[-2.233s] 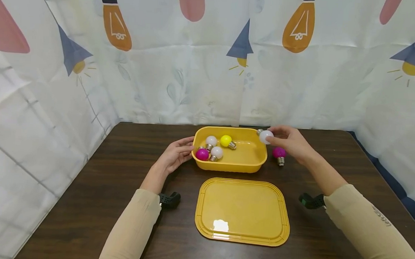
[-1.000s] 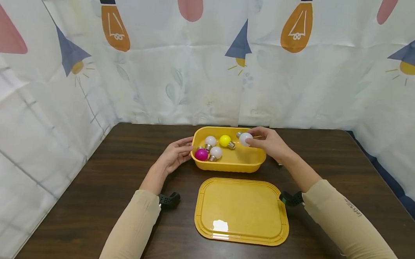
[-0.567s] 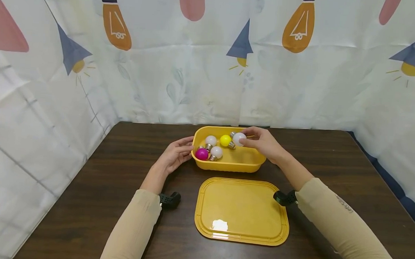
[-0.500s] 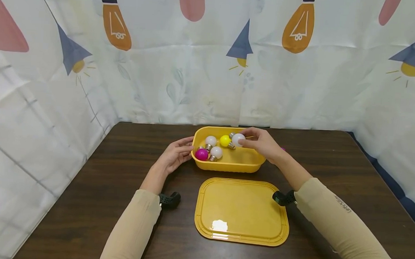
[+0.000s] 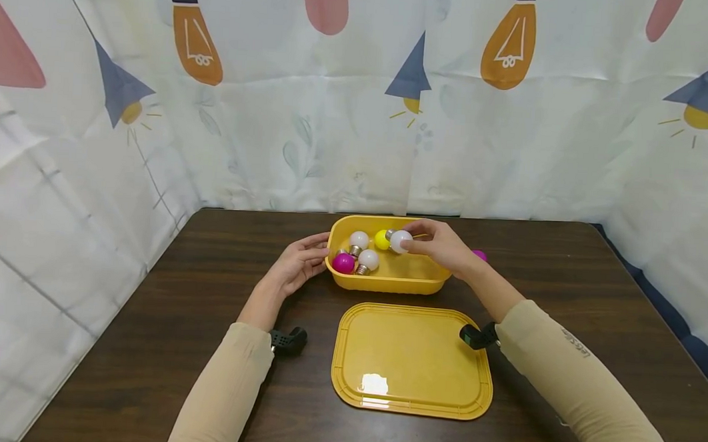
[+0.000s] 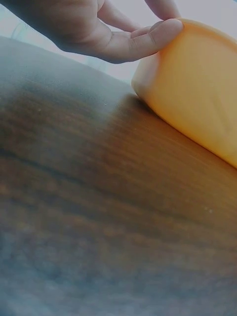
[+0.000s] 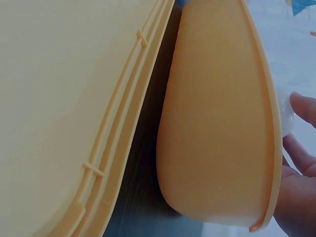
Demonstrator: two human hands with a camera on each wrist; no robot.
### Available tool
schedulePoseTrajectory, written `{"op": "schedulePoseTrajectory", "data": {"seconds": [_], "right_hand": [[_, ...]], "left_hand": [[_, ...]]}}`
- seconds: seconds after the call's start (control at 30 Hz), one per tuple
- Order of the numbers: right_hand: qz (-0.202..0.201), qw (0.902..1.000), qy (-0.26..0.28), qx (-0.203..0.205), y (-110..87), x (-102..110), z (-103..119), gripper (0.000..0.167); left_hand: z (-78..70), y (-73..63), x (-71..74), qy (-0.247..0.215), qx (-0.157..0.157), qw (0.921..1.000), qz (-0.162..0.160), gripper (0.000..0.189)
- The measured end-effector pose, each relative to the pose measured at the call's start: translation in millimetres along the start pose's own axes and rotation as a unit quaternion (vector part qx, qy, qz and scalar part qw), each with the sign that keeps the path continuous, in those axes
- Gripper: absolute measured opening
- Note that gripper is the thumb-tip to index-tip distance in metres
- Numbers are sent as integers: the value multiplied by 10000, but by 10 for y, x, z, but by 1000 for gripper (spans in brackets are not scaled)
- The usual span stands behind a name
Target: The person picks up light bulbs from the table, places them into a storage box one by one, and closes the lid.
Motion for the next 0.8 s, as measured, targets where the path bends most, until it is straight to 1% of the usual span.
{"op": "schedulePoseTrajectory", "data": {"seconds": [0.17, 0.5, 0.8], "right_hand": [[-1, 9999, -111, 15, 23, -17, -8, 41], [126, 9998, -134, 67, 50, -64, -44, 38], [179, 9994, -310, -31, 89, -95, -84, 38]], "left_hand": [[-4, -1, 5, 39, -25, 10000, 10, 52], [5, 20, -5, 54, -13, 10000, 31, 52], [6, 28, -4, -29, 36, 10000, 38, 52]]}}
Point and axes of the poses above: each hand's wrist, its own y-axis towards the middle knuckle, its own x-axis out of the back of the hand, z = x × y, the point moved 6 cm from there along y, towards the middle knuckle, and after that the axes turned 14 degrees about y, right-handed, at the moved point
